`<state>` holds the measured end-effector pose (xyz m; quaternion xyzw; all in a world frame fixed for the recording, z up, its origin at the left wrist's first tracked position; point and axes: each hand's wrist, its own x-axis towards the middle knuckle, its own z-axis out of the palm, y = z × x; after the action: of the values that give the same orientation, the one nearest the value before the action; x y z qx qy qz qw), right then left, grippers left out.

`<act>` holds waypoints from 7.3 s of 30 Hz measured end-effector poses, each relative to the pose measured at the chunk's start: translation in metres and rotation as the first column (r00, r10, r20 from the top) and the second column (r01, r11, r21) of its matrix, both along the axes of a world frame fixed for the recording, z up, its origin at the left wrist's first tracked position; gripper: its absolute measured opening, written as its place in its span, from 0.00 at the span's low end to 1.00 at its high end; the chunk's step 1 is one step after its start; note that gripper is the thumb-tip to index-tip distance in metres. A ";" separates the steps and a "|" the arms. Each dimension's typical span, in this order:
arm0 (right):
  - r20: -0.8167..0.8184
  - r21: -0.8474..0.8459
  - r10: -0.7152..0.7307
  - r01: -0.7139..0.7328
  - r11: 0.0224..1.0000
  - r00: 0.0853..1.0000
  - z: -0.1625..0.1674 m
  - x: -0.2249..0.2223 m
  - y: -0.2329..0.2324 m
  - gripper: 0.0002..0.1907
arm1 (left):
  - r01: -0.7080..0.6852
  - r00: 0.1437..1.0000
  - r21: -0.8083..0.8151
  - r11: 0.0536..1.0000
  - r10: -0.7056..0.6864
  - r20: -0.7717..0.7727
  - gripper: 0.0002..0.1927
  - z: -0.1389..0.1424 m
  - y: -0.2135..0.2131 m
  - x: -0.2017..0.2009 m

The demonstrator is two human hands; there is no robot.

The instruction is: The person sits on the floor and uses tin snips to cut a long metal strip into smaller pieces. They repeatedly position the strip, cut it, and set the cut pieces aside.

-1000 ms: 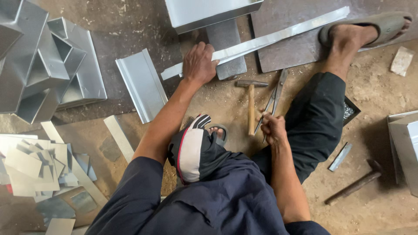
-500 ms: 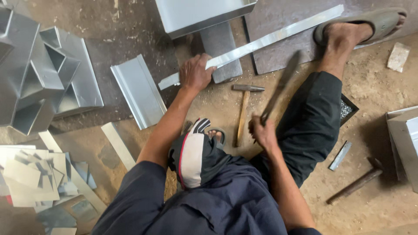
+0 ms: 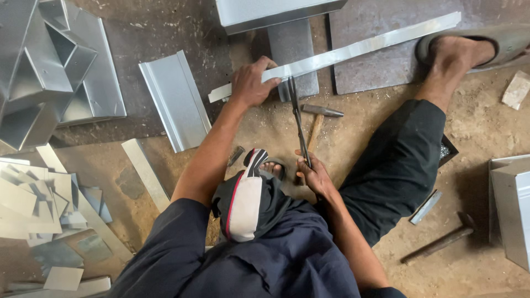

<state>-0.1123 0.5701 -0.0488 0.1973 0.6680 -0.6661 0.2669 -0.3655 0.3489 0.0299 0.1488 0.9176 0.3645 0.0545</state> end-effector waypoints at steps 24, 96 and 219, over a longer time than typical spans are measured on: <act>0.023 -0.118 0.059 -0.056 0.991 0.998 0.011 -0.059 -0.025 0.26 | 0.059 0.994 0.110 0.992 -0.048 -0.097 0.14 0.002 -0.030 0.009; -0.600 0.593 0.348 0.108 0.798 0.721 -0.025 -0.075 -0.025 0.21 | 0.261 0.960 0.268 0.928 -0.221 -0.170 0.19 0.030 -0.027 0.015; -0.656 0.697 0.544 0.142 0.703 0.524 0.068 -0.206 -0.014 0.10 | -0.644 0.667 0.353 0.678 0.272 0.694 0.14 -0.023 -0.046 0.054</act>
<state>-0.3181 0.5564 0.0194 -0.1449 0.9231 -0.3446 -0.0904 -0.3115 0.3027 0.0071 -0.2120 0.7042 0.6505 0.1898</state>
